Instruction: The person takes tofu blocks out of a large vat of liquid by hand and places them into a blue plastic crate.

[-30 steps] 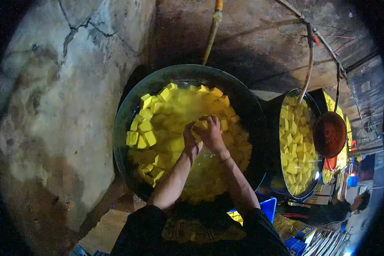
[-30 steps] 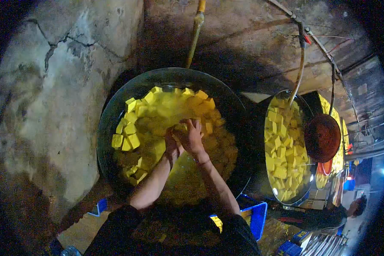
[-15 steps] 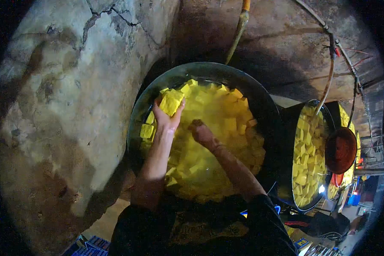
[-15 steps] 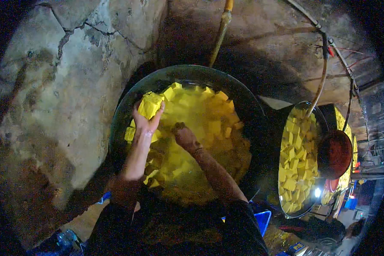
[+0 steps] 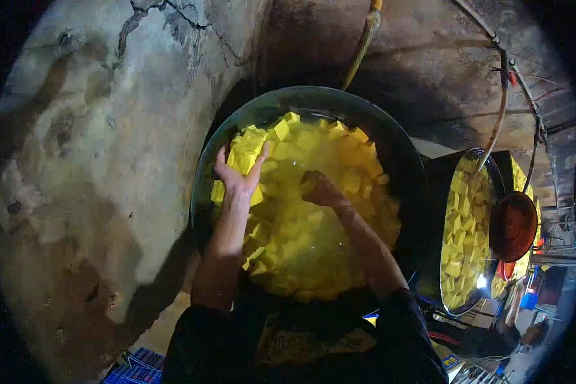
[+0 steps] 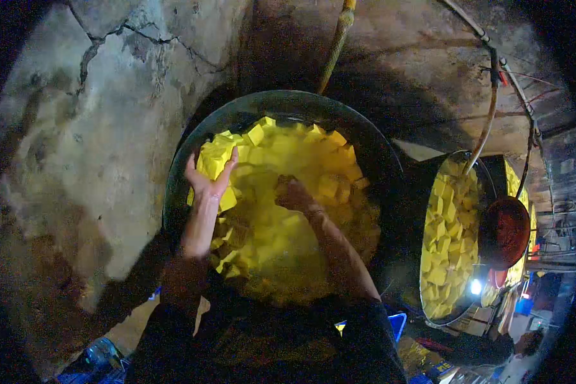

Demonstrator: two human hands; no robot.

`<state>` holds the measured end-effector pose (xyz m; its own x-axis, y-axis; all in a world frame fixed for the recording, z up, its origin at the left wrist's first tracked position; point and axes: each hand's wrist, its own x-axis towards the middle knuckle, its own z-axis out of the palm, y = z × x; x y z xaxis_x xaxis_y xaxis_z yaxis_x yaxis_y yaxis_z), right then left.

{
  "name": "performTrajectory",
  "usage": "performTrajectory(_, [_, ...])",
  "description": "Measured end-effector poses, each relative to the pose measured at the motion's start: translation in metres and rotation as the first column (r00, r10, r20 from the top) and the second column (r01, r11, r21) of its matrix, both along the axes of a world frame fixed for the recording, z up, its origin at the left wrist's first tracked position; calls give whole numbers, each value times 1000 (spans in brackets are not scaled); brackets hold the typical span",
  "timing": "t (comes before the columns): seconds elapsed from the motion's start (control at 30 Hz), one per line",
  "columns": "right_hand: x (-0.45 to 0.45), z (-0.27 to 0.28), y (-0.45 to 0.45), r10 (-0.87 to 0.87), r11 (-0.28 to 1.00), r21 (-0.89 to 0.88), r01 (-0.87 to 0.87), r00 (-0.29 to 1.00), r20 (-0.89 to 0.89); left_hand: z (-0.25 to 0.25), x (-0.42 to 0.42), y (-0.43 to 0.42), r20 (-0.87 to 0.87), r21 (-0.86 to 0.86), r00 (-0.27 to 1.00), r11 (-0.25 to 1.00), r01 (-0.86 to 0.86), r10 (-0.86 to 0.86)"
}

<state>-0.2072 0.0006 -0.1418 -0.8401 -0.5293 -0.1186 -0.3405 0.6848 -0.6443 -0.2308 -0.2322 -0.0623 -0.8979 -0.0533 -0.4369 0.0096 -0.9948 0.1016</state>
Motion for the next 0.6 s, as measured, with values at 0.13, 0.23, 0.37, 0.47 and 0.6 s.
performTrajectory(0.13, [42,-29,-40,-29,950,297,93,977,-211,-25,-5,13,2,-15,999,999,38,-38])
performTrajectory(0.23, [69,-80,-60,111,886,461,44,947,-302,-21,2,27,34,3,997,997,71,-71])
performTrajectory(0.37, [73,-93,-53,-69,938,324,125,981,-179,-35,9,33,33,-43,994,993,108,-107])
performTrajectory(0.47, [62,-64,-16,71,995,-32,-98,874,-480,-40,16,38,27,-52,988,987,151,-150])
performTrajectory(0.6, [68,25,19,-185,962,-153,228,950,250,-62,21,52,36,-45,974,973,225,-223])
